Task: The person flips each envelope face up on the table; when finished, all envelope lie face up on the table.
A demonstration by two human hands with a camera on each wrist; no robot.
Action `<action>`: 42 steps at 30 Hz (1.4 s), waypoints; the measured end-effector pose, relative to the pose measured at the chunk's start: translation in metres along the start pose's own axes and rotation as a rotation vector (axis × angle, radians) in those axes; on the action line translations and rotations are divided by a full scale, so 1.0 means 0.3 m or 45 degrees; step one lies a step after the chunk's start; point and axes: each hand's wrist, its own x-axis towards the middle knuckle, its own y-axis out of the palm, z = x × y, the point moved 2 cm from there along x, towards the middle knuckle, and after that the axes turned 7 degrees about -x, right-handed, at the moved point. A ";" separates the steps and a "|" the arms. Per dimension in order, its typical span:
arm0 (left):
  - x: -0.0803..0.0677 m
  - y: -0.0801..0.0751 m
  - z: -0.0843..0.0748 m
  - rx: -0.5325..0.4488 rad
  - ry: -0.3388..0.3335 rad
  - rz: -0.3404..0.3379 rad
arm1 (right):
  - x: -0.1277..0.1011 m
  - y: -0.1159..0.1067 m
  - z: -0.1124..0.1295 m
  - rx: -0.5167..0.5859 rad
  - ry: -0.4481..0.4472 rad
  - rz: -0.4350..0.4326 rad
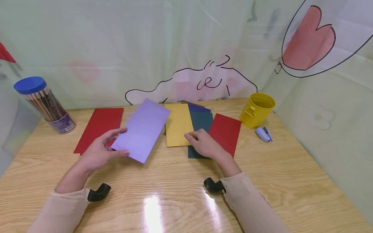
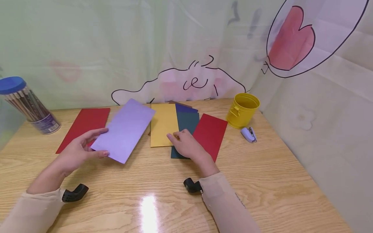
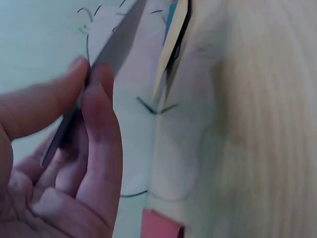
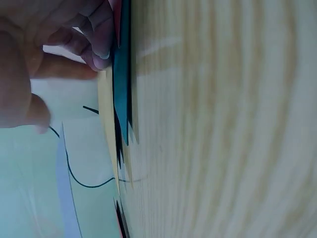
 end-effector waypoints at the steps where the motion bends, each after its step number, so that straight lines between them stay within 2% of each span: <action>1: 0.003 0.013 0.003 -0.014 0.015 0.032 | 0.002 -0.001 -0.001 0.023 0.019 -0.009; 6: 0.008 0.077 0.016 -0.053 0.025 0.233 | 0.012 0.000 -0.009 0.071 0.091 -0.069; 9: 0.008 0.110 0.029 -0.087 0.012 0.358 | 0.010 0.002 -0.009 0.016 0.091 -0.077; 12: 0.010 0.131 0.045 -0.088 0.009 0.419 | 0.006 0.003 -0.007 -0.047 0.086 -0.071; 14: 0.009 0.139 0.053 -0.071 0.002 0.427 | 0.003 0.003 -0.008 -0.063 0.076 -0.065; 21: 0.009 0.155 0.063 0.006 0.016 0.441 | -0.004 -0.009 -0.013 0.013 0.054 -0.061; 28: 0.003 0.161 0.063 0.140 0.068 0.388 | -0.005 -0.022 -0.014 -0.001 0.032 0.020; 35: 0.001 0.169 0.061 0.234 0.054 0.352 | -0.010 -0.027 -0.013 0.004 0.043 0.062; 42: 0.003 0.168 0.060 0.309 0.083 0.366 | -0.013 -0.029 -0.010 -0.019 0.027 0.061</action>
